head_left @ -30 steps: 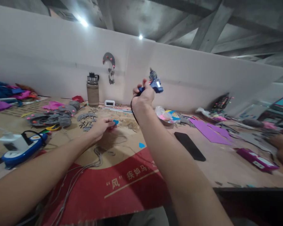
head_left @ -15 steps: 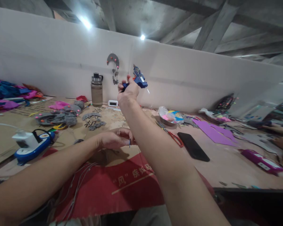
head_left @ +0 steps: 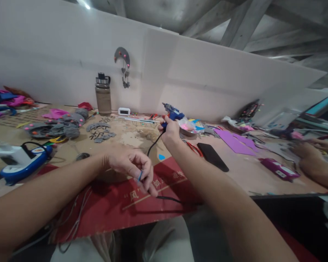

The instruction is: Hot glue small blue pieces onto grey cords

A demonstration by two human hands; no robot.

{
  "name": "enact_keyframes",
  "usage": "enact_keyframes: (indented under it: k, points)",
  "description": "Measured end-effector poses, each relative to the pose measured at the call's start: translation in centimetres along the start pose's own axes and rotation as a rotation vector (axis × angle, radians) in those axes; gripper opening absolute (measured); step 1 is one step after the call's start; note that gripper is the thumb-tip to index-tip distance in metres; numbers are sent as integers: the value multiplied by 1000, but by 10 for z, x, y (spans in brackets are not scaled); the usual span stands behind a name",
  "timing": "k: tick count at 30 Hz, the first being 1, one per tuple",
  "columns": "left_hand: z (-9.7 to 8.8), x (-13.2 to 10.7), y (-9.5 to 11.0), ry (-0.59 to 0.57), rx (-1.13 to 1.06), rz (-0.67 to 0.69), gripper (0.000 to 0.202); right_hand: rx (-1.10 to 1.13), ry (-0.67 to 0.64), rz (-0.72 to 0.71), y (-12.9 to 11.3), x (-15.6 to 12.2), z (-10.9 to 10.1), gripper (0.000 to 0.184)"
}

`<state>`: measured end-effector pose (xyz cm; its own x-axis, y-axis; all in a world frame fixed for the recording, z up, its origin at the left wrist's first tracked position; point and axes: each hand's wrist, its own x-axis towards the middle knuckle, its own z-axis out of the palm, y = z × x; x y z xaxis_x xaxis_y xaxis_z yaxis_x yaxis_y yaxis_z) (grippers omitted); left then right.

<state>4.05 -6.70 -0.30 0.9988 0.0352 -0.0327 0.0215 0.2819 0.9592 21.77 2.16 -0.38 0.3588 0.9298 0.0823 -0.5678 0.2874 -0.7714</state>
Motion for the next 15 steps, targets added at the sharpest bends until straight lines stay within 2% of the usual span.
enact_keyframes:
  k: [3, 5, 8, 12, 15]
  points:
    - [8, 7, -2, 88, 30, 150, 15, -22, -36, -30, -3, -23, -23, 22]
    - [12, 10, 0, 104, 63, 133, 14, -105, -81, -70, -10, -48, -40, 28]
    - [10, 9, 2, 127, 93, 80, 16, -245, -148, 7, -23, -94, -67, 37]
    - [1, 9, -4, 186, 111, 58, 15, -367, -64, 101, -36, -141, -101, 41]
    - [0, 10, -13, 165, 80, 46, 10, -477, 13, 17, -42, -159, -117, 36]
